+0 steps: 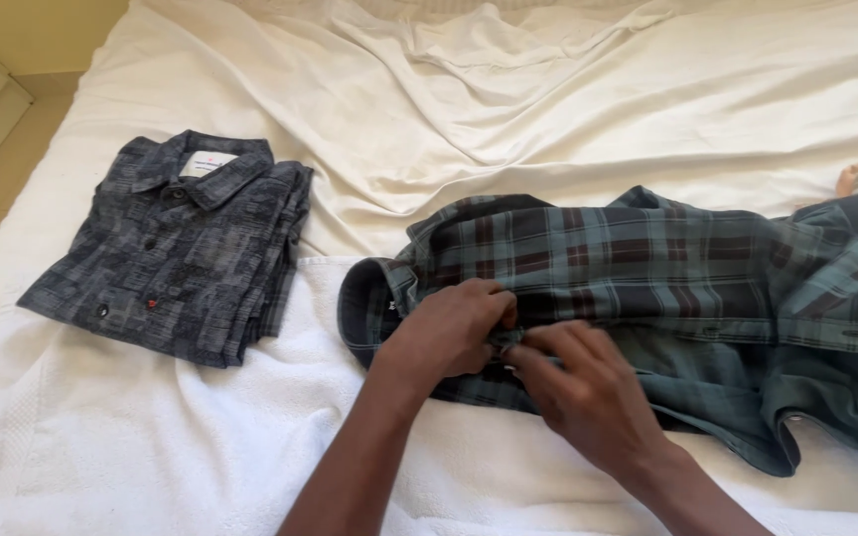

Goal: The person folds a dark patterned shirt on a bed, smoothing the fabric and aligning the edges. They then button a green plaid shirt and fold it neatly, placing it beside the first shirt.

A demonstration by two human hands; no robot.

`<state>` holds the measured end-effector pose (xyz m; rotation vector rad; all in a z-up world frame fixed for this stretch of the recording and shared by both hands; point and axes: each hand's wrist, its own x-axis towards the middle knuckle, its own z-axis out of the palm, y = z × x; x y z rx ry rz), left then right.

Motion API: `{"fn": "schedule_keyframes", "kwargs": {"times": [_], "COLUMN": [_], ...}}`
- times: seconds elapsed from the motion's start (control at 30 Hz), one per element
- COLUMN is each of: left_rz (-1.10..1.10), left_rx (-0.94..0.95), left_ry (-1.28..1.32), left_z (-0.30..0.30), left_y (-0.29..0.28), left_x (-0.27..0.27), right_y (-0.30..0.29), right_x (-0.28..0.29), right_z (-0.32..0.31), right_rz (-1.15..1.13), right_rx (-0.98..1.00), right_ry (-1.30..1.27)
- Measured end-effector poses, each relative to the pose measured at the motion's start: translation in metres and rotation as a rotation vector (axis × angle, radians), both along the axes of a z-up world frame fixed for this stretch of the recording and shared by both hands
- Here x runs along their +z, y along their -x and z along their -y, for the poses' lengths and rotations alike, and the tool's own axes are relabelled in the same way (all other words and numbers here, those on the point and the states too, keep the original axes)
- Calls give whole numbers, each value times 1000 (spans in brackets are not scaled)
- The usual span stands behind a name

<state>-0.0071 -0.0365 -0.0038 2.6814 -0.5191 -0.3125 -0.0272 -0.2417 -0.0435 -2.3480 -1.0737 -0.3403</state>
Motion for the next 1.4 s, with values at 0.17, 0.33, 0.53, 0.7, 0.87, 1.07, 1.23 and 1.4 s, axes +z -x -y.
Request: {"fn": "schedule_keyframes", "kwargs": {"times": [0.17, 0.33, 0.53, 0.7, 0.87, 1.07, 1.23, 1.4], "left_rz": [48, 52, 165, 81, -236, -283, -336, -309], "left_rx": [5, -11, -98, 2, 84, 85, 138, 126], "left_ry": [-25, -87, -103, 80, 165, 154, 220, 288], "left_z": [0, 6, 5, -3, -4, -3, 1, 3], "left_y": [-3, -4, -10, -14, -17, -17, -14, -15], "left_x": [-10, 4, -18, -19, 0, 3, 9, 13], "right_y": [-4, -4, -3, -3, 0, 2, 2, -2], "right_x": [-15, -13, -13, -13, -10, -9, -13, -10], "right_z": [3, 0, -6, -6, -10, -11, -12, -13], "right_rz": [75, -1, 103, -58, -223, -397, -375, -394], "right_rx": [109, 29, 5, -51, -162, -235, -244, -261], "right_ry": [119, 72, -2, 60, -126, -324, -393, -344]}}
